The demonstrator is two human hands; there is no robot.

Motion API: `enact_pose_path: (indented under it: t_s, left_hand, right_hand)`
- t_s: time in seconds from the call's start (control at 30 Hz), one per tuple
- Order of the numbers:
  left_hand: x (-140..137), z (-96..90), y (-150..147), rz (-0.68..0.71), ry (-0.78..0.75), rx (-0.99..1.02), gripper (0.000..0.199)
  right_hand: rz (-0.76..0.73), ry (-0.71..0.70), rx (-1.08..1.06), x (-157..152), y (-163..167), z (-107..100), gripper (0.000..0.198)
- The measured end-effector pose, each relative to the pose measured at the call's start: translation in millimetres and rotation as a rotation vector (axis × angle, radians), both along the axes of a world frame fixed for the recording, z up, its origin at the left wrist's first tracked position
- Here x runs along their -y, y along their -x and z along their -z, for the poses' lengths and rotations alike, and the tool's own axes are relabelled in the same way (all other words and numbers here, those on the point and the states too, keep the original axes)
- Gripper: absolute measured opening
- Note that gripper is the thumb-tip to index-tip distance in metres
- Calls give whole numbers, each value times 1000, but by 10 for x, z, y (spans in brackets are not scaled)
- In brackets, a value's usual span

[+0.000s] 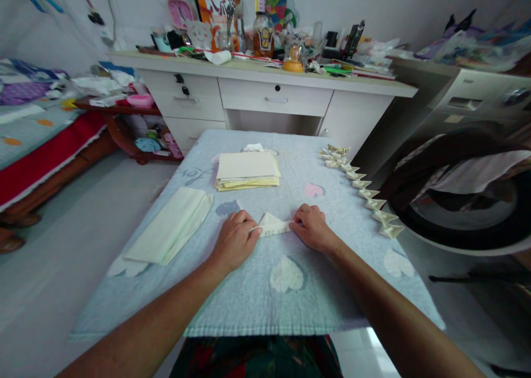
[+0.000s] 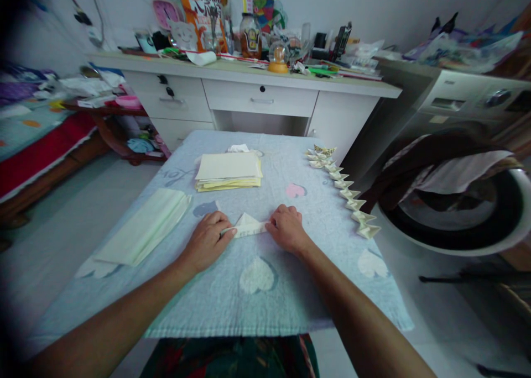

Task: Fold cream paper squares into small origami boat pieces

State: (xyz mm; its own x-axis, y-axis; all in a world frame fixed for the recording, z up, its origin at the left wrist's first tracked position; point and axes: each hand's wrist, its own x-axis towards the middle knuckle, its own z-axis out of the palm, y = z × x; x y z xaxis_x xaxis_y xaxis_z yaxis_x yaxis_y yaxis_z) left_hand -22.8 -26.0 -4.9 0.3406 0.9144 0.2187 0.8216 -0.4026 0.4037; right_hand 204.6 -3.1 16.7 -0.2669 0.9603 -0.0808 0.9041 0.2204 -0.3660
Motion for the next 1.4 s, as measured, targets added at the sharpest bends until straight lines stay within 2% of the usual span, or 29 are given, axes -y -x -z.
enact_pose_path:
  t_s: [0.23,0.47,0.57,0.7,0.8,0.97,1.4]
  left_hand:
    - [10,3,24,-35,10,-18,23]
    - [6,-9,15,-37,14,-69,23]
    - [7,-12,6,-41,6,-93,24]
    - [12,-6,5,-38,-5,-103,23]
    - [14,4,8,-40,-12,-97,23]
    - [13,4,13,-47,1,-73,22]
    - [47,1,56,-108,19,-85,23]
  right_hand:
    - [26,28,80,-43,60,-52,21]
    - [52,-30,-44,4,36,22,20]
    - [11,-76,-129,41,32,40,18]
    - [-79,-102,-192,54,70,51,26]
    - [-107,-85,-185,26,109,74,20]
    - [-63,-67,-172,-21,151,108,10]
    - [38,-68,-136,-45,186,138,15]
